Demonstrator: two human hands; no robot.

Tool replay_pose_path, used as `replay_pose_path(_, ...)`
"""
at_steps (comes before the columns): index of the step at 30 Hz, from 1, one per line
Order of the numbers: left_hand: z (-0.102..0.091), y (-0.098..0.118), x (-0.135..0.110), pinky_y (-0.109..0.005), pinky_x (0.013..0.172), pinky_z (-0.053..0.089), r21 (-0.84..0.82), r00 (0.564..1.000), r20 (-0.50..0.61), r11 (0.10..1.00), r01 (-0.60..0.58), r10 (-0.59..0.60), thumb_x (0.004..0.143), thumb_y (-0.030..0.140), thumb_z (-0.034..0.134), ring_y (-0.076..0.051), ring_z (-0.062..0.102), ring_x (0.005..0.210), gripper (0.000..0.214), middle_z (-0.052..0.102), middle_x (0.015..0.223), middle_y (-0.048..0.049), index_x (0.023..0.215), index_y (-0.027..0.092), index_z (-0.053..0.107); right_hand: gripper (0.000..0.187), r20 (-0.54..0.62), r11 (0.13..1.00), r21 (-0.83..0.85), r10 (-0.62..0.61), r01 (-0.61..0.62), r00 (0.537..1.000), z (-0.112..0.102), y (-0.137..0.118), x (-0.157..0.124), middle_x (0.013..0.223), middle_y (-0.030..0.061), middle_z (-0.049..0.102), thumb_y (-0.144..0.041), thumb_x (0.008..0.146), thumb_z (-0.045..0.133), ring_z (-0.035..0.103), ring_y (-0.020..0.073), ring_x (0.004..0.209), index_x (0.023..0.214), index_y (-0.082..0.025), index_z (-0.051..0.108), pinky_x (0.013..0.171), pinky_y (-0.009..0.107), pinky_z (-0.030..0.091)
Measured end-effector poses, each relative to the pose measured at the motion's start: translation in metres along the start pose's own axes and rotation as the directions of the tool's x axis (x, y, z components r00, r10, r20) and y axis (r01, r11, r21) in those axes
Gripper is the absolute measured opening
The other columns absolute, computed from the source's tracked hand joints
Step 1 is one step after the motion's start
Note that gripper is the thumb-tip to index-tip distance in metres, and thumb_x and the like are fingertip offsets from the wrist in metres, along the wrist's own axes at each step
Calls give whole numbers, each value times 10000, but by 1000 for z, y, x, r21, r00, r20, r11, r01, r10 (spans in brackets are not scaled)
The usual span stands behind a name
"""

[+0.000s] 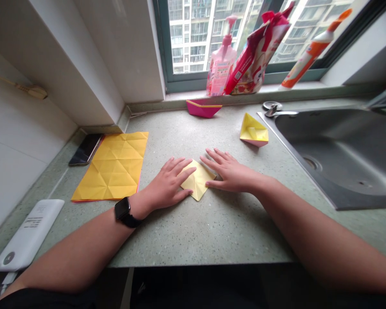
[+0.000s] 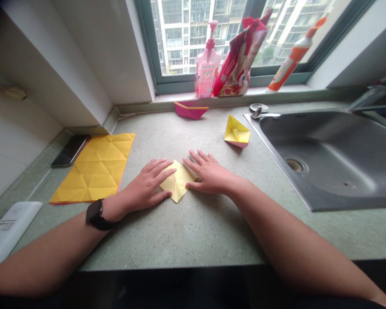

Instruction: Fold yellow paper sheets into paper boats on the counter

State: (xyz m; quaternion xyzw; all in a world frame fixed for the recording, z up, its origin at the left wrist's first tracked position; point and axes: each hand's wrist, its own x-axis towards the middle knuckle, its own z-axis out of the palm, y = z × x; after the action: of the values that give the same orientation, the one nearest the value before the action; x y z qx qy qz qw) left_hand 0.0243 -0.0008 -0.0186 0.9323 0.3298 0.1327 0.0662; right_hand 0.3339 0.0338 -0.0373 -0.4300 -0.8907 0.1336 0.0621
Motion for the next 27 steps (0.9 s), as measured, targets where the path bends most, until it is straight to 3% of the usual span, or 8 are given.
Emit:
replay_pose_path(3,-3,1,-1,-545,1280,471,-71,992,-65,991,-112,108,1136,363,592,-317,616,1454,307,679,1548,-140,1379,223,717,928,14,1000,-4,7,-7,1000,-1,0,-1,1879,125,247,-718,1005,678,196,481,1728,1788,-328,367,1366,734,253)
replay_pose_path(6,-5,3,-1,-470,1141,568,-131,982,-69,974,-184,176,1139,306,588,-272,704,1261,202,773,1343,-97,1210,235,764,925,10,1000,0,9,-9,1000,-2,-3,-1,1869,120,294,-696,993,709,224,476,1724,1780,-331,387,1372,724,251)
replay_pose_path(8,-6,4,-1,-470,1107,579,-159,980,-47,967,-198,193,1120,353,644,-274,718,1213,202,782,1308,-99,1236,239,764,888,-23,1000,10,-15,15,1000,-5,-6,-1,1850,111,350,-666,996,721,272,476,1710,1766,-343,417,1368,728,263)
replay_pose_path(12,-4,1,1,-467,1060,587,-152,983,-52,971,-183,177,1113,429,678,-281,738,1168,270,797,1275,-103,1287,246,770,636,-117,993,70,-83,91,990,-15,-14,0,1726,106,554,-562,1083,642,452,404,1628,1679,-357,558,1338,664,372)
replay_pose_path(16,-4,-2,4,-432,1030,598,-174,975,-91,960,-218,205,1146,407,635,-246,761,1115,234,827,1231,-73,1209,247,794,530,-139,960,151,-216,236,966,-24,-22,1,1494,121,725,-545,1021,761,639,352,1415,1502,-326,732,1212,578,523)
replay_pose_path(21,-7,-2,5,-409,1009,621,-222,976,-109,953,-207,187,1165,341,588,-217,782,1084,242,839,1225,-68,1197,253,812,374,-116,935,137,-314,328,942,-26,-28,3,1298,68,802,-477,955,855,728,299,1206,1306,-351,833,1083,509,571)
replay_pose_path(27,-9,1,4,-402,950,647,-252,981,-148,955,-160,125,1142,288,575,-225,788,1043,258,841,1193,-83,1186,234,824,220,-166,939,103,-309,329,936,-20,-33,6,1118,27,842,-340,1028,743,768,241,1008,1203,-370,872,956,429,585)
